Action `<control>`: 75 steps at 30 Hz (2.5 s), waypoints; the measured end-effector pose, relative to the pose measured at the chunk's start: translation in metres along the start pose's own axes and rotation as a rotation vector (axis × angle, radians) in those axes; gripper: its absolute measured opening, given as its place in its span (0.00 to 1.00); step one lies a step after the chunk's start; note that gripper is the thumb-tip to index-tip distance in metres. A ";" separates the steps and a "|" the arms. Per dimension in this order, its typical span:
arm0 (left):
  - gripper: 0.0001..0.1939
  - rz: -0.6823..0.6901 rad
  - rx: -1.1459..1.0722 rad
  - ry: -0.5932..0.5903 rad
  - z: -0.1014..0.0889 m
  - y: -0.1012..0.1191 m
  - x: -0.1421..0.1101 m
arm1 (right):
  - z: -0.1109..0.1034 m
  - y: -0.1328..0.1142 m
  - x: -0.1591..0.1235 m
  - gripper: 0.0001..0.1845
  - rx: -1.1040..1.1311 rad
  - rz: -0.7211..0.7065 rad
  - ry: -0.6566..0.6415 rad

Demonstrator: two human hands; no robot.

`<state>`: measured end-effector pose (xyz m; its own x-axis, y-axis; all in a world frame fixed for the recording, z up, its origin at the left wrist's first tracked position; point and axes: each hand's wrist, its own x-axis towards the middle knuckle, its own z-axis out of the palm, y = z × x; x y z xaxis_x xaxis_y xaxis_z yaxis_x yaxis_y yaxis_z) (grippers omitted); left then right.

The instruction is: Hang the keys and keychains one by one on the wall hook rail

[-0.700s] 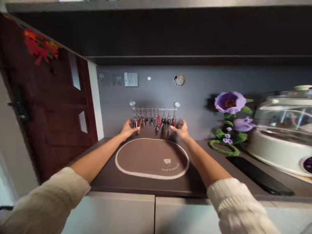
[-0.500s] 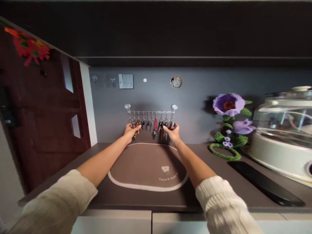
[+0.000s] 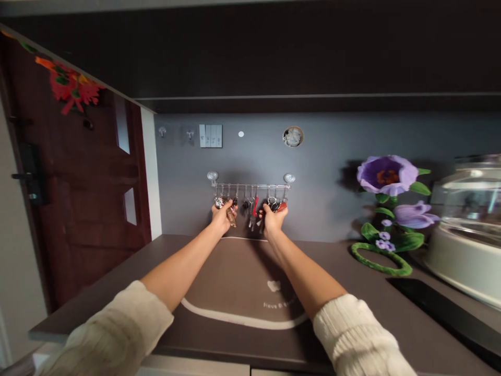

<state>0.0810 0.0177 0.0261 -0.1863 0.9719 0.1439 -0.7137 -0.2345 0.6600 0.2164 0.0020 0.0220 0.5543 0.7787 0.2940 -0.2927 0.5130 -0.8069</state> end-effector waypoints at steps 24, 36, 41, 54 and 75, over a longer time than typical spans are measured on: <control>0.26 0.198 0.463 -0.222 0.037 0.048 -0.005 | 0.001 -0.061 0.004 0.20 -0.287 -0.054 -0.056; 0.30 -0.097 0.652 -0.594 -0.013 0.056 -0.036 | -0.018 -0.091 -0.004 0.21 -0.288 0.038 -0.491; 0.24 -0.215 1.033 -0.862 -0.057 0.057 -0.054 | -0.056 -0.069 -0.034 0.21 -0.595 0.231 -0.806; 0.23 0.208 0.958 -0.222 -0.026 0.036 -0.005 | -0.018 -0.037 -0.003 0.30 -0.625 0.021 -0.370; 0.09 -0.012 0.349 -0.154 0.071 0.033 -0.025 | 0.057 -0.046 -0.011 0.10 -0.275 -0.001 -0.268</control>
<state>0.1098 -0.0127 0.0964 -0.0569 0.9723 0.2266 -0.4370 -0.2284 0.8700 0.1797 -0.0100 0.0851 0.3206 0.8638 0.3887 -0.0522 0.4258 -0.9033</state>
